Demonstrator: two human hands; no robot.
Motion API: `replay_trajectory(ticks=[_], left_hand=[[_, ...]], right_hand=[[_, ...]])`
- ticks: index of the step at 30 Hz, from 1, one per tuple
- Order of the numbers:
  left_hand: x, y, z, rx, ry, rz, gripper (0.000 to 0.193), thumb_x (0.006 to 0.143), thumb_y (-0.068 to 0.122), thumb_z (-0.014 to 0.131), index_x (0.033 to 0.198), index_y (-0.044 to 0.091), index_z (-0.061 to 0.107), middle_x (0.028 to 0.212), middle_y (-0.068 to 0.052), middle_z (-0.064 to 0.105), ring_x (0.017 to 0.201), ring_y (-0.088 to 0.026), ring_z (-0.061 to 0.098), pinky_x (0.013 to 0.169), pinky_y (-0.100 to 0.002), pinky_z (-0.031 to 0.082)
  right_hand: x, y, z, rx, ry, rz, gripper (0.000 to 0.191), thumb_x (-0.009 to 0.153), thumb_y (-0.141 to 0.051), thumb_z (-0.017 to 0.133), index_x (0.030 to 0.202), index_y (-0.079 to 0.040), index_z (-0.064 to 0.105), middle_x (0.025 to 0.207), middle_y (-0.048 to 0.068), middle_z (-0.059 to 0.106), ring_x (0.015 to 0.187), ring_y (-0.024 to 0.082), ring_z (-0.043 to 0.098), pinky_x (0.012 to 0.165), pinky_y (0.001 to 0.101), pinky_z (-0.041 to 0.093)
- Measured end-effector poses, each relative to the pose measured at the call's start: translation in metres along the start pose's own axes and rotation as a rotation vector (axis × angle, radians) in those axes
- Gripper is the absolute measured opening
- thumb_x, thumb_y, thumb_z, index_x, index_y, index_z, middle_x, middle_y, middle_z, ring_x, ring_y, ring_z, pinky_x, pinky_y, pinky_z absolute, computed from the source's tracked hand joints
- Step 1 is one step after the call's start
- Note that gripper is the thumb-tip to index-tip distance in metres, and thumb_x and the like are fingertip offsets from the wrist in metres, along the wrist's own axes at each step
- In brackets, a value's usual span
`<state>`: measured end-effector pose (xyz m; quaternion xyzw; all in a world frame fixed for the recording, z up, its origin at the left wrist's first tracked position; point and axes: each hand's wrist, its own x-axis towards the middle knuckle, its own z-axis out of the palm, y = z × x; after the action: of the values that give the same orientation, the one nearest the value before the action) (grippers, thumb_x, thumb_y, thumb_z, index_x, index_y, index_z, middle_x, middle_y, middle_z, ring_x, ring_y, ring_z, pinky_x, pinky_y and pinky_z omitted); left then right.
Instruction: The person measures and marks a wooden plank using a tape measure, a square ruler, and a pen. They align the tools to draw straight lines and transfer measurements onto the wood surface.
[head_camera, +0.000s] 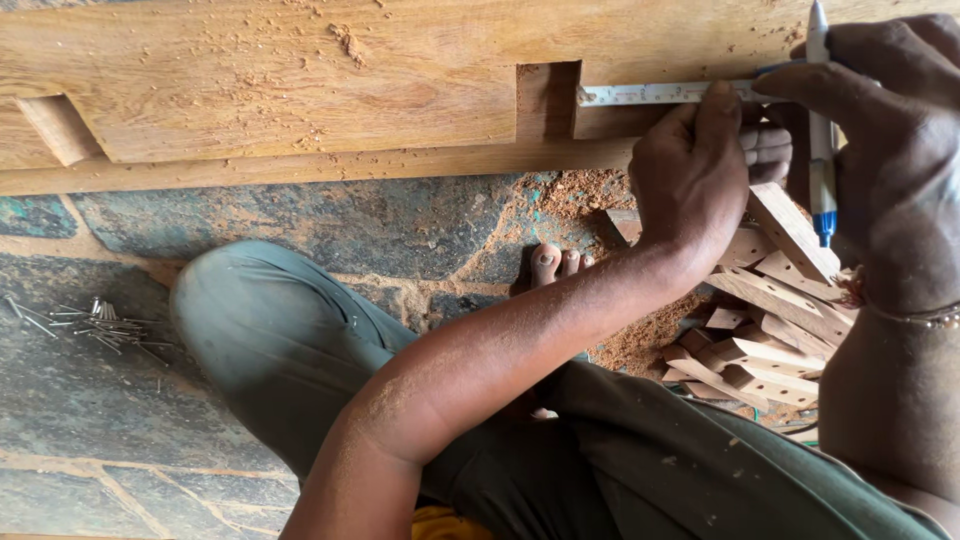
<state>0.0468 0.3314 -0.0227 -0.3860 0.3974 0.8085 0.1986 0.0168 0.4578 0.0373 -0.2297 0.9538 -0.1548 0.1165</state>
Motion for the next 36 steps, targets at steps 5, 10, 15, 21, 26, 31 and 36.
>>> replay_trajectory(ticks=[5, 10, 15, 21, 26, 31, 36], left_hand=[[0.005, -0.010, -0.004, 0.086, 0.018, 0.026, 0.048, 0.114, 0.034, 0.045, 0.094, -0.005, 0.064, 0.074, -0.014, 0.069, 0.065, -0.019, 0.072, 0.057, -0.034, 0.064], [0.012, -0.025, -0.007, 0.149, 0.018, 0.064, 0.054, 0.118, 0.034, 0.048, 0.081, -0.003, 0.065, 0.063, -0.008, 0.063, 0.057, -0.014, 0.067, 0.050, -0.030, 0.058], [0.012, -0.028, -0.004, -0.083, 0.015, 0.077, 0.047, 0.118, 0.023, 0.050, 0.079, -0.004, 0.055, 0.066, -0.009, 0.062, 0.059, -0.014, 0.067, 0.051, -0.031, 0.059], [0.004, -0.011, -0.007, 0.273, 0.020, 0.099, 0.022, 0.102, 0.008, 0.051, 0.087, -0.003, 0.064, 0.067, -0.011, 0.070, 0.063, -0.013, 0.071, 0.059, -0.028, 0.061], [0.000, -0.007, -0.006, 0.281, 0.003, 0.102, 0.021, 0.102, 0.008, 0.054, 0.088, -0.005, 0.065, 0.068, -0.011, 0.070, 0.064, -0.015, 0.071, 0.059, -0.030, 0.061], [0.000, -0.009, -0.007, 0.306, 0.013, 0.127, 0.020, 0.100, 0.009, 0.057, 0.089, -0.005, 0.065, 0.069, -0.012, 0.071, 0.065, -0.016, 0.072, 0.060, -0.030, 0.062], [0.000, -0.012, -0.006, 0.359, 0.035, 0.172, 0.017, 0.097, 0.008, 0.058, 0.090, -0.005, 0.066, 0.070, -0.013, 0.073, 0.068, -0.018, 0.074, 0.061, -0.032, 0.062]], right_hand=[[0.014, -0.017, -0.009, 0.118, 0.002, 0.014, 0.019, 0.103, -0.005, 0.074, 0.122, -0.004, 0.075, 0.115, 0.013, 0.071, 0.105, 0.022, 0.066, 0.089, 0.0315, 0.054], [0.037, -0.018, -0.008, 0.466, -0.005, -0.031, 0.014, 0.108, -0.004, 0.072, 0.121, 0.000, 0.075, 0.107, 0.014, 0.073, 0.093, 0.021, 0.070, 0.080, 0.0304, 0.055], [0.054, -0.017, -0.007, 0.620, -0.071, 0.006, 0.013, 0.112, -0.004, 0.068, 0.121, 0.002, 0.074, 0.101, 0.013, 0.074, 0.082, 0.015, 0.072, 0.070, 0.0229, 0.055], [0.057, -0.020, -0.008, 0.422, -0.074, -0.086, 0.016, 0.102, -0.003, 0.082, 0.113, 0.007, 0.076, 0.093, 0.014, 0.074, 0.075, 0.016, 0.070, 0.066, 0.0235, 0.054], [0.050, -0.012, -0.001, 0.416, -0.046, -0.133, 0.020, 0.102, -0.015, 0.080, 0.111, 0.003, 0.076, 0.096, 0.011, 0.074, 0.079, 0.016, 0.069, 0.071, 0.0257, 0.052], [0.039, -0.004, 0.004, 0.469, -0.063, -0.124, 0.022, 0.104, -0.018, 0.075, 0.117, 0.000, 0.076, 0.103, 0.008, 0.074, 0.084, 0.014, 0.066, 0.076, 0.0244, 0.048], [0.038, -0.003, 0.006, 0.396, -0.037, -0.168, 0.020, 0.103, -0.015, 0.075, 0.115, 0.001, 0.076, 0.100, 0.010, 0.073, 0.085, 0.016, 0.068, 0.074, 0.0261, 0.047]])
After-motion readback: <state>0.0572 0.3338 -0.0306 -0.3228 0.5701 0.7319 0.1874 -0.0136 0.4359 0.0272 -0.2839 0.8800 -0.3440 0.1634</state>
